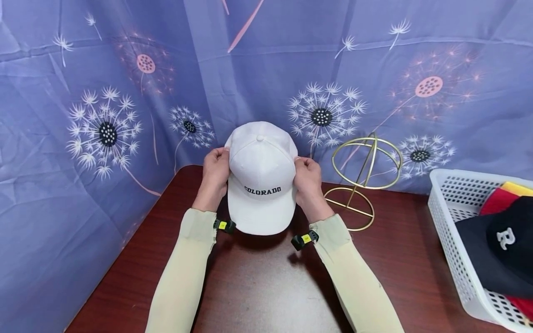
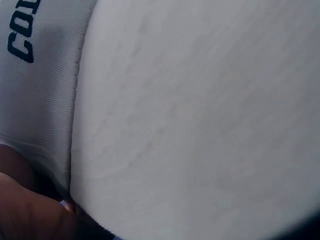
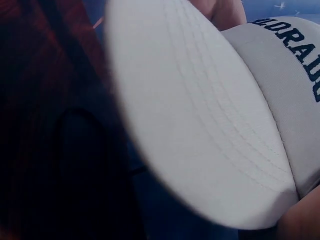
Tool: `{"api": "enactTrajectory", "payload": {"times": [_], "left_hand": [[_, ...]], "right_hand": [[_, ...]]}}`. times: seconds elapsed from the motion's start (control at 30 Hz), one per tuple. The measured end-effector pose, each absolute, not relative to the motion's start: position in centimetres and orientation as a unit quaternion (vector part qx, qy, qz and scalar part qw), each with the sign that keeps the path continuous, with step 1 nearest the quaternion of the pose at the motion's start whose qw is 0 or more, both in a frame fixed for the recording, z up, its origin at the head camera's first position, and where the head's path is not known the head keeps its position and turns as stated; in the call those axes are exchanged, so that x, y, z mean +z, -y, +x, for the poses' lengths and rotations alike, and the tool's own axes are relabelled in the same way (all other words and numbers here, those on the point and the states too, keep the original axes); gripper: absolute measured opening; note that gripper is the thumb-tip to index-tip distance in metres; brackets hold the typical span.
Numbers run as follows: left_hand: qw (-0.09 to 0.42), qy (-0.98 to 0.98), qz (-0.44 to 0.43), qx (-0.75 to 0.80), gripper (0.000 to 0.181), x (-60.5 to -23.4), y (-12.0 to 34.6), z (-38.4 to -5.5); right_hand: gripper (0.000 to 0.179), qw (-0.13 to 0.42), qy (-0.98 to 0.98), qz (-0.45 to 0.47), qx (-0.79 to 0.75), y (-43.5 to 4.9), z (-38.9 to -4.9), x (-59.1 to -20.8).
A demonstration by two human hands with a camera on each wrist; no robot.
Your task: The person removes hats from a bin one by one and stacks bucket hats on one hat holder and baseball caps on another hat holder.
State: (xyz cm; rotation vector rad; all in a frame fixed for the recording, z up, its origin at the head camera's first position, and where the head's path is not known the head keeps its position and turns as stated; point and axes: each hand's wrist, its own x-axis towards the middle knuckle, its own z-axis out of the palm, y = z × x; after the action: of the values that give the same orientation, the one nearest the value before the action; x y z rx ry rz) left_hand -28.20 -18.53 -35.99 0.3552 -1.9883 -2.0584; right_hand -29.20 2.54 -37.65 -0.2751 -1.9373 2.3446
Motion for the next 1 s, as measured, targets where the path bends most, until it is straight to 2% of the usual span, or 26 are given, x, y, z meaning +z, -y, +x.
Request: {"api": "enactTrajectory", "payload": {"times": [0.23, 0.4, 0.67, 1.0], "left_hand": [[0.097, 0.694, 0.116, -0.704, 0.04, -36.5, 18.9, -28.5], [0.102, 0.696, 0.109, -0.703, 0.038, -36.8, 19.1, -28.6], [0.115, 0.703, 0.106, -0.694, 0.031, -37.0, 19.2, -28.8], [0.109, 0.726, 0.101, -0.671, 0.036, -37.0, 19.7, -28.6]], "right_hand": [[0.029, 0.047, 0.636, -0.082, 0.766, -2.2, -29.4, -38.4], [0.03, 0.042, 0.639, -0.072, 0.765, -1.9, -29.6, -39.0], [0.028, 0.063, 0.654, -0.068, 0.751, -1.9, -29.6, -39.4], [0.028, 0.064, 0.659, -0.059, 0.747, -2.1, -29.6, -40.0]]}}
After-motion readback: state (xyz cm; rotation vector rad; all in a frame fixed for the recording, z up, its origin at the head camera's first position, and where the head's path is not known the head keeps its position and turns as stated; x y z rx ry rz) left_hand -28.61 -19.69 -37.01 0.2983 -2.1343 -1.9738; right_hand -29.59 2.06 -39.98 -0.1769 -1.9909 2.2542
